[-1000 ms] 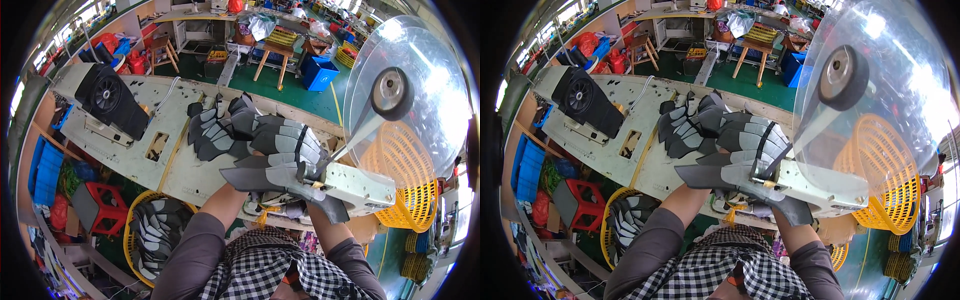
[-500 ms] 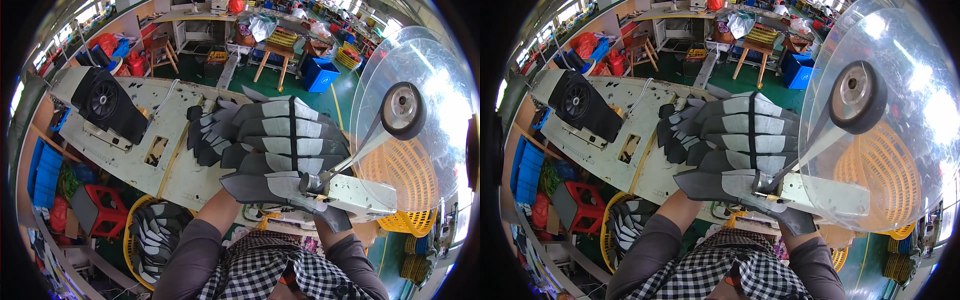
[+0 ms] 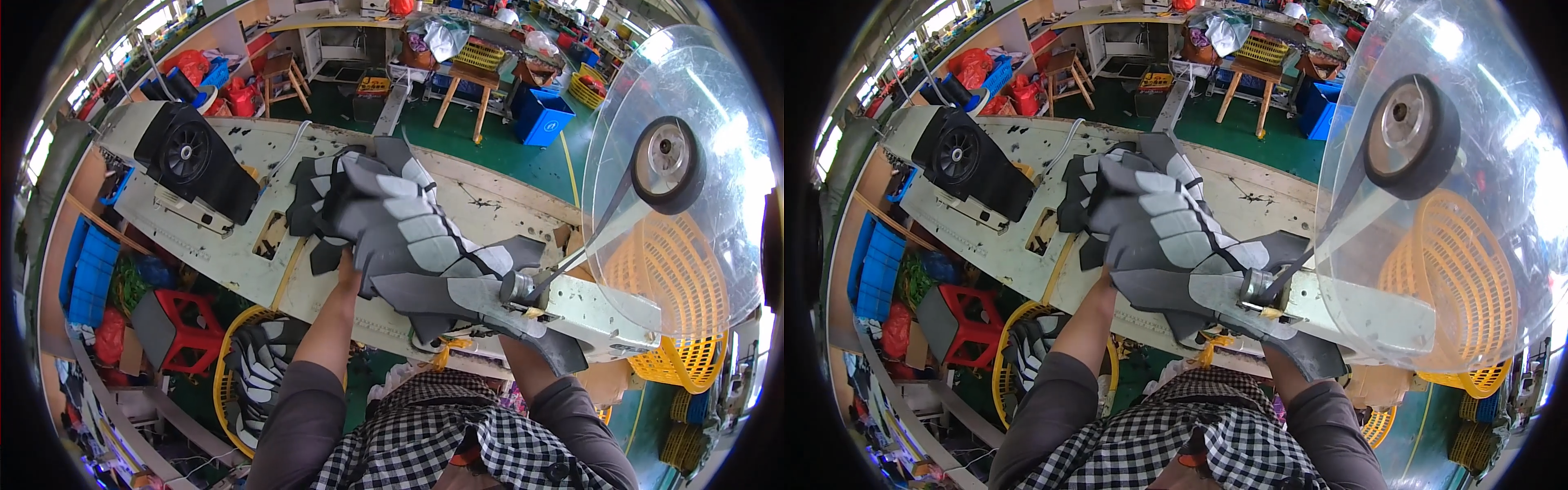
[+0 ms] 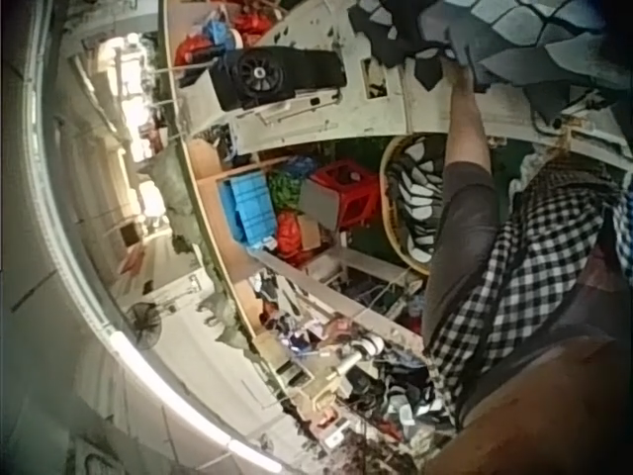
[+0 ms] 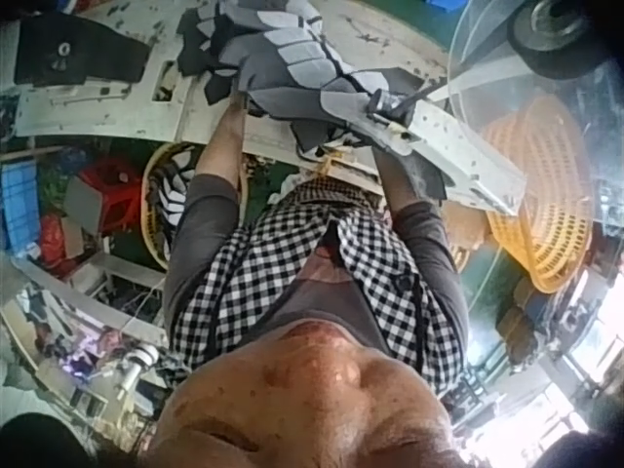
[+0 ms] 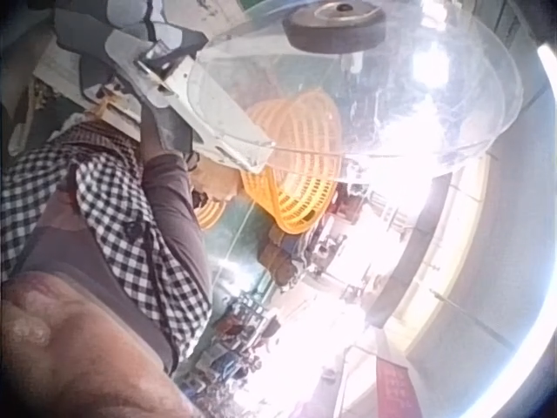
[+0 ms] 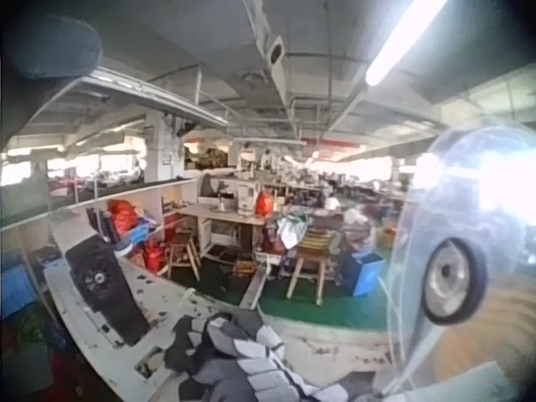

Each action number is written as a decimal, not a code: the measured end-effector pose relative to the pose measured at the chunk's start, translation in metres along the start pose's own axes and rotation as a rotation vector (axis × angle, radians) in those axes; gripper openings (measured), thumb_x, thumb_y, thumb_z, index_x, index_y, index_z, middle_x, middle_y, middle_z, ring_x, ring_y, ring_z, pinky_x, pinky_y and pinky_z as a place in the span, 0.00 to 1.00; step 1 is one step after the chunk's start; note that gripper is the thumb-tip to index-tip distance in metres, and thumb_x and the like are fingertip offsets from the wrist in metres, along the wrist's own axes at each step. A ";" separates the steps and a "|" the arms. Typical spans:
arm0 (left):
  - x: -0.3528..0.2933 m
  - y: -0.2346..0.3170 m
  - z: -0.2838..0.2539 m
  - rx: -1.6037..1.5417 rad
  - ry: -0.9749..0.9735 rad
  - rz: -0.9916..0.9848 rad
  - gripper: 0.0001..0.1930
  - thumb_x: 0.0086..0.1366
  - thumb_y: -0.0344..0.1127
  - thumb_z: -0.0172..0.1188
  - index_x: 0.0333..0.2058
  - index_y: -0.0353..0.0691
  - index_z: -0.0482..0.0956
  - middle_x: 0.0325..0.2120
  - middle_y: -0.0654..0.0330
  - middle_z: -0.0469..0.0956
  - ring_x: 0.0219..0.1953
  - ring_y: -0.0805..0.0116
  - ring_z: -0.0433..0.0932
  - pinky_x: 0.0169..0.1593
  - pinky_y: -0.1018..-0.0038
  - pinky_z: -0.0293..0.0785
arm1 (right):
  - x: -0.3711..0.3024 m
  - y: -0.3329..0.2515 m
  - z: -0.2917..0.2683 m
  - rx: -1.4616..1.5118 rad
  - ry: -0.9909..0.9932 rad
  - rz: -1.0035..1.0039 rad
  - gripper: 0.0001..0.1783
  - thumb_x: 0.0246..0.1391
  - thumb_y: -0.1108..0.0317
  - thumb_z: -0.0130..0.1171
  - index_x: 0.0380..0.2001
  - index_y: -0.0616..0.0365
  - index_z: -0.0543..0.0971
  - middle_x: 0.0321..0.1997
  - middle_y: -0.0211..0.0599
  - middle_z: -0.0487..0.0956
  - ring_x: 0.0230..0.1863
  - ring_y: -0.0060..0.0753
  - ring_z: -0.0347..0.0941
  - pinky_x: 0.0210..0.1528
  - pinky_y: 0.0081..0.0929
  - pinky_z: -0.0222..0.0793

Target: The recorder is stitching together multiple components of shoe uppers using an industrial sewing machine.

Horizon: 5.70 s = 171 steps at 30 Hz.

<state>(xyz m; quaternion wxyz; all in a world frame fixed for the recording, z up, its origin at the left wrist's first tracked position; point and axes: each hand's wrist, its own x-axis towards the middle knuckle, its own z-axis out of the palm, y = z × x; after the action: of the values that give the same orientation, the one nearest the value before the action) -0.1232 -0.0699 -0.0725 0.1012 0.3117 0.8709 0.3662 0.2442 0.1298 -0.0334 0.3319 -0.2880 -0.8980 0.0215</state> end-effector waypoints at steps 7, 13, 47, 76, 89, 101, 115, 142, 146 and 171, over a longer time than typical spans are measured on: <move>-0.081 0.016 -0.031 0.225 0.105 -0.088 0.28 0.50 0.40 0.63 0.49 0.36 0.66 0.48 0.45 0.67 0.51 0.47 0.65 0.53 0.57 0.63 | -0.015 0.035 -0.010 0.032 -0.092 -0.113 0.14 0.50 0.71 0.55 0.41 0.60 0.74 0.38 0.39 0.76 0.41 0.43 0.71 0.50 0.41 0.63; -0.179 -0.027 -0.103 -0.511 0.342 -0.211 0.12 0.58 0.20 0.48 0.41 0.36 0.73 0.32 0.57 0.76 0.33 0.71 0.77 0.39 0.76 0.72 | -0.011 -0.026 -0.047 0.111 -0.386 0.113 0.09 0.49 0.71 0.55 0.35 0.62 0.77 0.38 0.42 0.78 0.45 0.47 0.71 0.53 0.38 0.63; -0.359 -0.225 -0.071 -2.023 1.206 -1.268 0.17 0.52 0.42 0.69 0.34 0.40 0.73 0.32 0.57 0.73 0.36 0.60 0.73 0.38 0.65 0.76 | -0.093 -0.123 -0.131 0.508 -1.323 0.386 0.08 0.55 0.74 0.55 0.39 0.58 0.77 0.34 0.35 0.78 0.35 0.24 0.77 0.36 0.19 0.71; -0.373 0.067 -0.199 -0.618 0.040 -0.407 0.40 0.44 0.33 0.68 0.56 0.36 0.59 0.51 0.54 0.69 0.53 0.60 0.69 0.55 0.66 0.65 | -0.013 -0.376 -0.072 1.314 -1.207 0.482 0.49 0.32 0.69 0.75 0.56 0.61 0.56 0.54 0.37 0.67 0.54 0.31 0.65 0.57 0.29 0.61; -0.298 0.109 -0.218 -1.975 -0.263 -0.293 0.31 0.53 0.41 0.62 0.53 0.33 0.66 0.50 0.51 0.71 0.50 0.58 0.73 0.55 0.62 0.67 | 0.043 -0.301 -0.168 1.400 -1.405 0.038 0.51 0.34 0.71 0.73 0.60 0.62 0.55 0.59 0.39 0.64 0.60 0.31 0.58 0.62 0.30 0.52; -0.294 0.201 -0.251 -1.526 -0.455 0.230 0.55 0.38 0.40 0.73 0.62 0.35 0.47 0.60 0.54 0.55 0.62 0.60 0.57 0.63 0.63 0.53 | 0.050 -0.270 -0.229 1.220 -0.848 -0.112 0.61 0.28 0.60 0.76 0.63 0.63 0.49 0.63 0.48 0.56 0.65 0.39 0.51 0.65 0.34 0.46; -0.260 0.195 -0.252 -1.264 0.299 -0.109 0.31 0.54 0.31 0.54 0.57 0.38 0.59 0.42 0.54 0.73 0.45 0.56 0.73 0.51 0.59 0.68 | 0.049 -0.236 -0.262 1.793 -0.477 0.278 0.52 0.28 0.70 0.71 0.59 0.66 0.54 0.52 0.42 0.67 0.54 0.35 0.65 0.57 0.32 0.59; -0.244 0.259 -0.257 -0.296 -0.200 0.554 0.35 0.47 0.21 0.51 0.57 0.35 0.53 0.47 0.53 0.66 0.49 0.66 0.68 0.54 0.70 0.62 | -0.004 -0.224 -0.233 0.843 -0.792 0.360 0.41 0.37 0.70 0.67 0.55 0.65 0.60 0.46 0.46 0.71 0.46 0.34 0.71 0.52 0.27 0.67; -0.239 0.263 -0.236 -0.595 -0.330 0.497 0.34 0.48 0.20 0.50 0.57 0.35 0.53 0.46 0.53 0.68 0.48 0.65 0.70 0.54 0.68 0.63 | -0.017 -0.224 -0.224 0.737 -0.473 0.080 0.43 0.35 0.65 0.68 0.55 0.64 0.59 0.45 0.47 0.72 0.50 0.44 0.70 0.55 0.33 0.64; -0.214 0.283 -0.239 -0.643 -0.056 0.625 0.32 0.52 0.20 0.53 0.57 0.34 0.53 0.44 0.55 0.68 0.47 0.67 0.67 0.52 0.73 0.64 | 0.038 -0.162 -0.334 1.001 -0.728 0.628 0.20 0.41 0.63 0.70 0.38 0.61 0.77 0.35 0.29 0.77 0.38 0.22 0.70 0.43 0.23 0.67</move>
<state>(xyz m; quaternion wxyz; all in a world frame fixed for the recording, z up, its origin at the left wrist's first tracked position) 0.0805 -0.1870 0.2847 0.1009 0.5221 0.5740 0.6227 0.3428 -0.0365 0.2863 0.0807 -0.3210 -0.7084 0.6234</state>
